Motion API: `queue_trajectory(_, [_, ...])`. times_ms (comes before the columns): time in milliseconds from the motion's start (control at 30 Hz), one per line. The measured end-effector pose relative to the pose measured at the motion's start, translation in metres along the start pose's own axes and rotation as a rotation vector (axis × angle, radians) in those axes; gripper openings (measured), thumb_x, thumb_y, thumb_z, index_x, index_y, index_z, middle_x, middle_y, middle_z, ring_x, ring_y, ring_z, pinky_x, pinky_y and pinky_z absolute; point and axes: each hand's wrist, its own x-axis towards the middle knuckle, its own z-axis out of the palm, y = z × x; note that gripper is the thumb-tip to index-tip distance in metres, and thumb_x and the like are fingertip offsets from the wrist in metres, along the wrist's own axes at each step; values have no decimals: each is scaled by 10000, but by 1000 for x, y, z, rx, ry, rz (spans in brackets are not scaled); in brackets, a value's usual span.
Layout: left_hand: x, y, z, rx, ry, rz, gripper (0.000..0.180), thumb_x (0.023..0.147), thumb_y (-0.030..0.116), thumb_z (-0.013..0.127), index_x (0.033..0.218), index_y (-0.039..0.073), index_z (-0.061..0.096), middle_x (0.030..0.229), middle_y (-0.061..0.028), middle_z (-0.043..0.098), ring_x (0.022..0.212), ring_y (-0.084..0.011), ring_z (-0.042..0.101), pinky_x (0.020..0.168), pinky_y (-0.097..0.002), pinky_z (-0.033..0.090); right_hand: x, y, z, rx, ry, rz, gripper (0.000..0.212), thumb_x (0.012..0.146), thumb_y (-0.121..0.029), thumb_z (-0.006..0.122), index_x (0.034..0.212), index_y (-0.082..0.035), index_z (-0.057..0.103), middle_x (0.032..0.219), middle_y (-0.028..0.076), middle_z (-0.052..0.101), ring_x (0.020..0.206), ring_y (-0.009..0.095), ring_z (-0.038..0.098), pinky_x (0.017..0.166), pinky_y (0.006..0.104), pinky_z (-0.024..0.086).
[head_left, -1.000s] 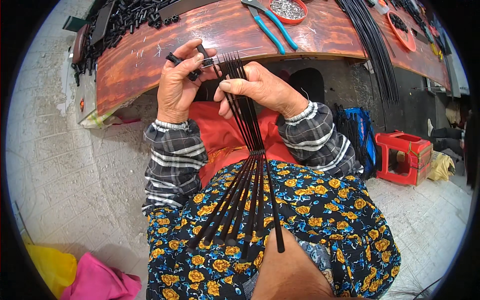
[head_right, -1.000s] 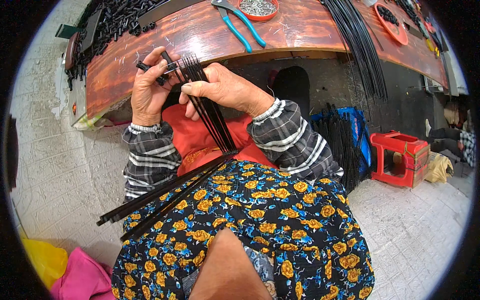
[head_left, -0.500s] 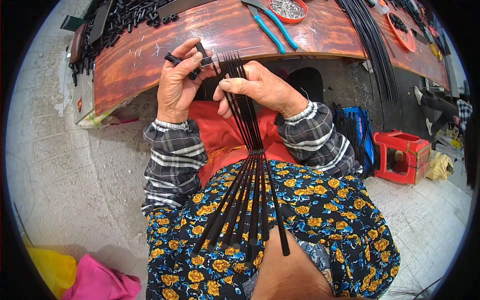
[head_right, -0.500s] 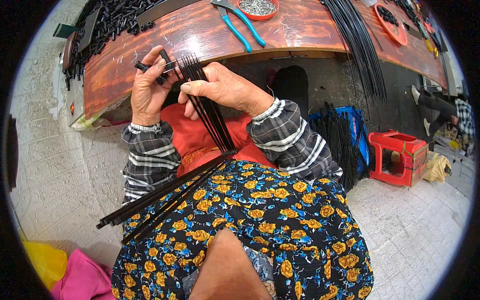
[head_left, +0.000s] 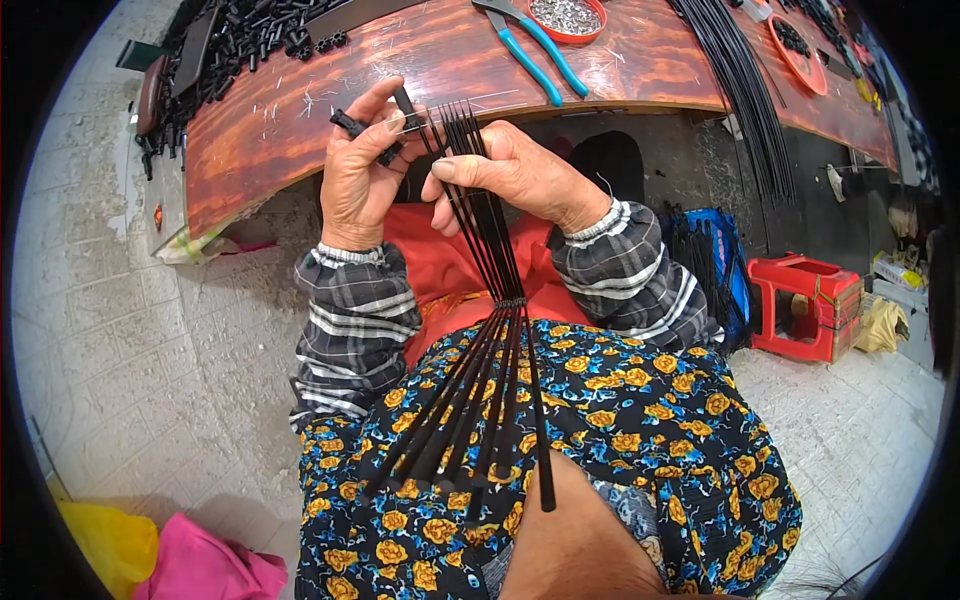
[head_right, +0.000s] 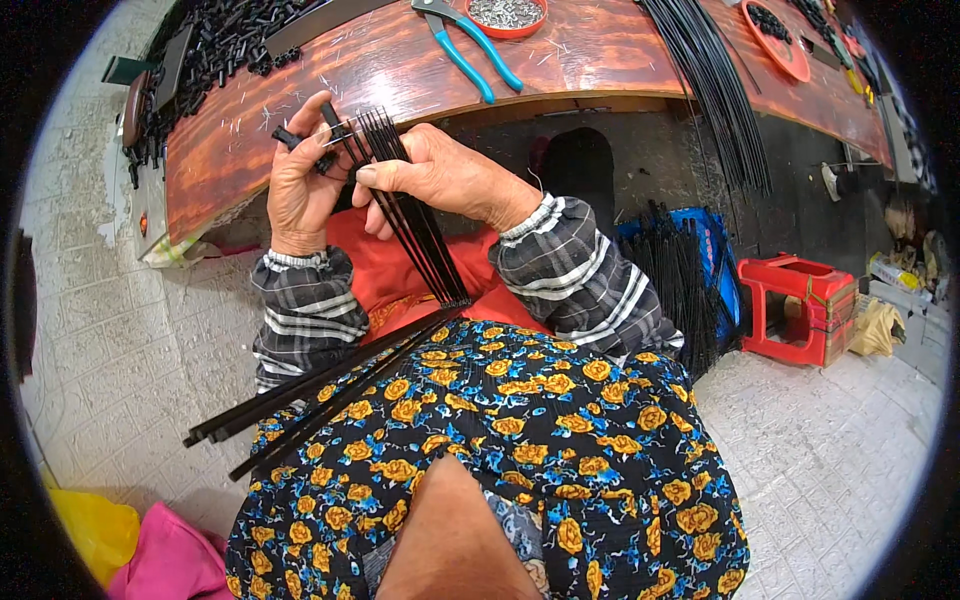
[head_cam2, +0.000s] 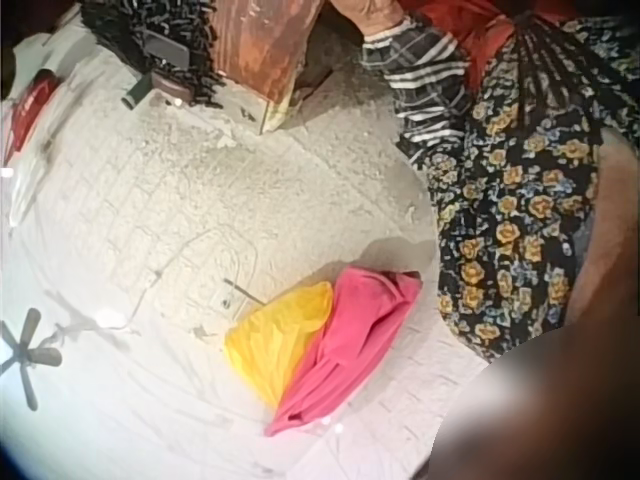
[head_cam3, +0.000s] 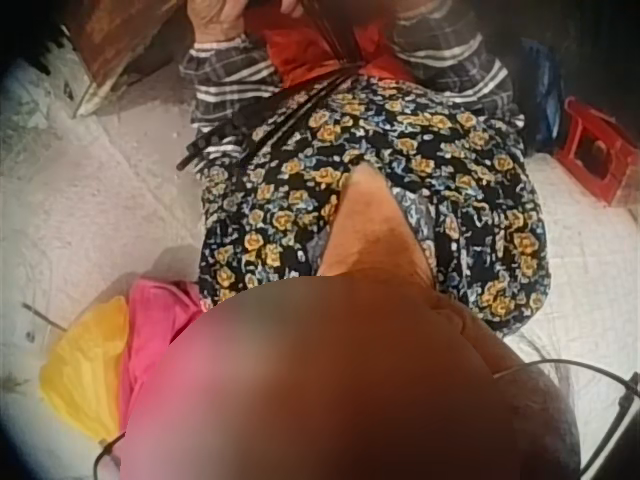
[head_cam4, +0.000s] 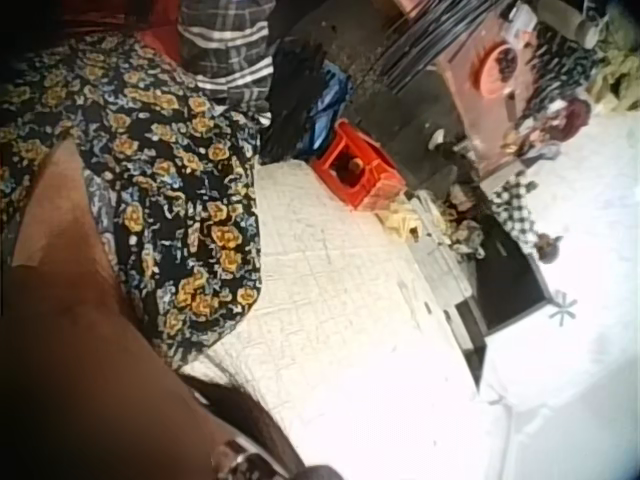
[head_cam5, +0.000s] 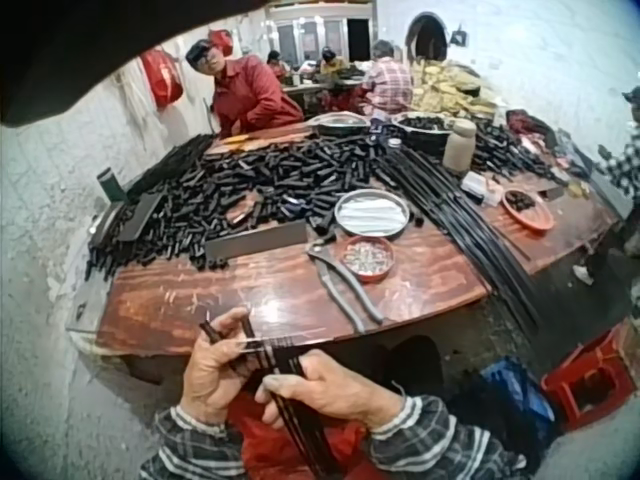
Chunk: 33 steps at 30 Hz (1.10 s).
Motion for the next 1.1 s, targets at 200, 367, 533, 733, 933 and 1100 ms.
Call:
queue_trajectory(200, [2,-8,3,-34,32,32,385,842,1,595,1220,-10,526,969,-94,634,862,-182,646,780,-314,553,-1,0,5,-10,68,-42,277,922,-221,532,912,43,614,732,102,662,663,166,663,633,264,539])
queue_trajectory(367, [-2,-13,10,-60,116,66,376,841,-5,590,1212,-18,528,955,-101,633,848,-186,642,789,-327,553,-3,-3,5,-77,123,-41,235,911,-162,506,869,46,609,722,91,654,622,153,650,595,262,530])
queue_trajectory(533, [-9,-10,16,-35,109,15,404,860,23,574,1255,-26,504,976,-93,635,791,-146,596,715,-256,508,-2,-1,3,-11,71,-42,289,928,-247,541,926,33,608,756,85,656,670,158,659,630,251,536])
queue_trajectory(733, [-20,4,33,109,136,-13,400,892,106,605,1246,-50,505,937,-60,639,703,-91,509,652,-216,444,3,-3,6,-27,85,-30,239,935,-195,522,985,30,584,782,65,637,673,146,646,629,250,531])
queue_trajectory(933, [-14,3,28,192,267,2,221,860,94,666,1044,-22,624,886,-44,644,673,-81,517,610,-223,433,11,3,2,-229,48,-58,228,927,-175,525,966,38,595,799,60,633,669,110,615,613,249,504])
queue_trajectory(1100, [-9,-7,36,197,369,124,193,829,43,686,1002,-30,642,923,-73,669,806,-124,619,691,-227,485,12,6,1,-509,237,-226,235,909,-197,560,938,31,613,736,16,580,641,58,501,578,243,436])
